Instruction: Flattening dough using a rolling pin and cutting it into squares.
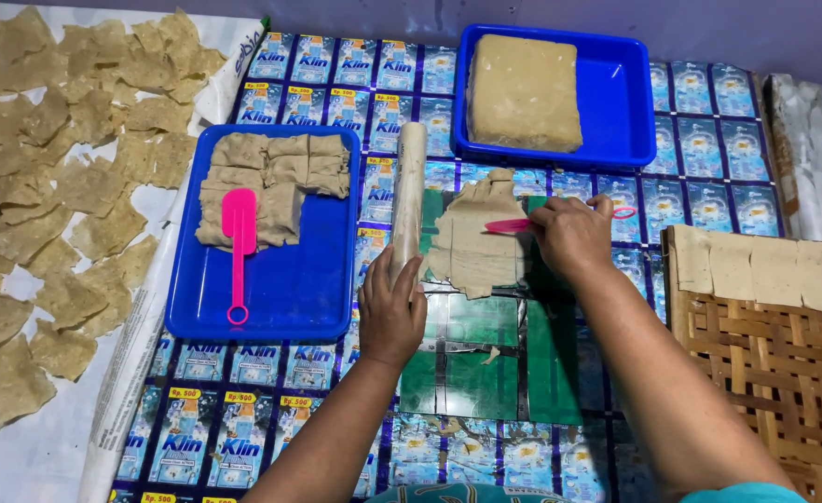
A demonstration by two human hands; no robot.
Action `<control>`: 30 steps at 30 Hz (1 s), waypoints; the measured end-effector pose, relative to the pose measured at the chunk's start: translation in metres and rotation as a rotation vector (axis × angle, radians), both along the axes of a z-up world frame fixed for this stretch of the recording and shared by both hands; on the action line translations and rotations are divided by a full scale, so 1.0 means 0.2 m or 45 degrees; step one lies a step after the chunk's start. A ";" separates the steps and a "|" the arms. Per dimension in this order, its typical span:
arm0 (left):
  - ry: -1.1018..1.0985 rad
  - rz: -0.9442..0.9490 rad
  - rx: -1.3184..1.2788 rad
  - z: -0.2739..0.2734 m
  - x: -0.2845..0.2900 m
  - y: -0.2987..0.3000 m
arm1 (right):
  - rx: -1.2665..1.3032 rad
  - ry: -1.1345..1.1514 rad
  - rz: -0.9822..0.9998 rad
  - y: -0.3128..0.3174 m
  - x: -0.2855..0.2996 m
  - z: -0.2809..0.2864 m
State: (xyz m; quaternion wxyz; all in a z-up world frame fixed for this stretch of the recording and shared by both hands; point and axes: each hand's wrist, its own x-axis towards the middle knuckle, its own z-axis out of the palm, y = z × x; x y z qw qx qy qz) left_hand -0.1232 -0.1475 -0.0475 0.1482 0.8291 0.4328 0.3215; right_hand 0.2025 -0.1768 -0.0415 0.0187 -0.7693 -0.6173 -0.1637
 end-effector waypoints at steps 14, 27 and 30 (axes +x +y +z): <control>-0.003 0.006 -0.012 -0.01 0.00 0.01 | 0.071 0.103 0.168 0.15 -0.17 -0.03; -0.005 -0.004 -0.064 0.00 -0.01 0.00 | -0.103 0.113 -0.013 -0.10 -0.15 0.11; 0.024 0.000 -0.048 0.00 -0.01 0.00 | -0.141 0.050 -0.048 -0.27 -0.13 0.17</control>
